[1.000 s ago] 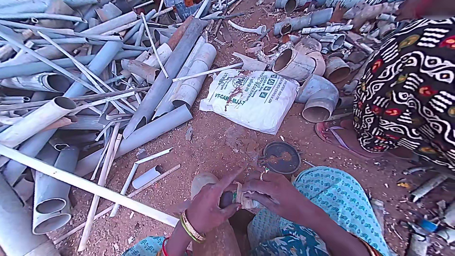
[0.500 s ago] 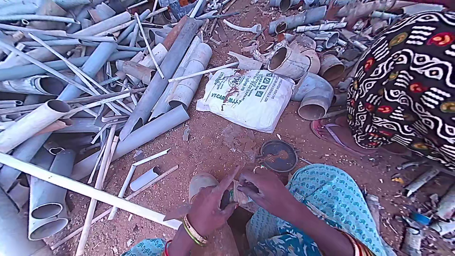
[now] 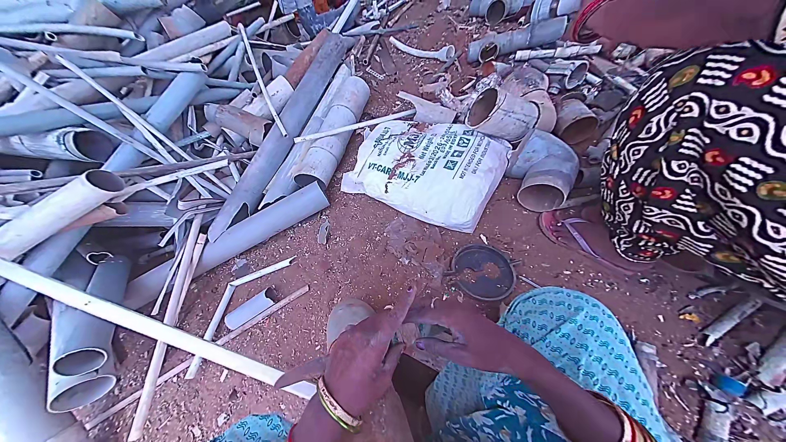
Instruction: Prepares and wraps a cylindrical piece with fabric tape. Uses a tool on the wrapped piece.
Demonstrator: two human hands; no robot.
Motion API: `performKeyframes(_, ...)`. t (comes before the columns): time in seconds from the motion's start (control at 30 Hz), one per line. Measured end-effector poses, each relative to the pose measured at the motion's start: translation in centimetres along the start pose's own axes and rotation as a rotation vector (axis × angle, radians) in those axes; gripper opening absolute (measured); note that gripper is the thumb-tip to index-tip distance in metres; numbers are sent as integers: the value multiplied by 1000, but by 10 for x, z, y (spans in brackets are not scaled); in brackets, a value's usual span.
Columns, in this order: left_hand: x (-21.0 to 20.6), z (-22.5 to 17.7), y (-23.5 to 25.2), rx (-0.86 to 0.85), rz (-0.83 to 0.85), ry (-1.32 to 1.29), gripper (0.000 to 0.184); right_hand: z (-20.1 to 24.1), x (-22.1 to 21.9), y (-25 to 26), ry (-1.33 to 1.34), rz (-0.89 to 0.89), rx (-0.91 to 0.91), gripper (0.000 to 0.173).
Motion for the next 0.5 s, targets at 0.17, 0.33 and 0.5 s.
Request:
performKeyframes(0.17,-2,-14,-3,-101,-77,127,71,-9,2,1,64,84,-103,34)
performKeyframes(0.33,-2,-21,1,-144,-32,186,65,-17,-9,2,162,140,-34,35)
performKeyframes(0.5,-2,1,3,52,147,-75,77,-22,-12,4,304,58,-2,26)
Point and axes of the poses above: each hand's wrist, its own y-axis towards the middle knuckle, its own x-axis out of the back of the hand, z = x × y, the point moved 10 cm from there along y, towards the middle knuckle, and after that the axes turned 7 degrees about z, right-handed, at the moved point
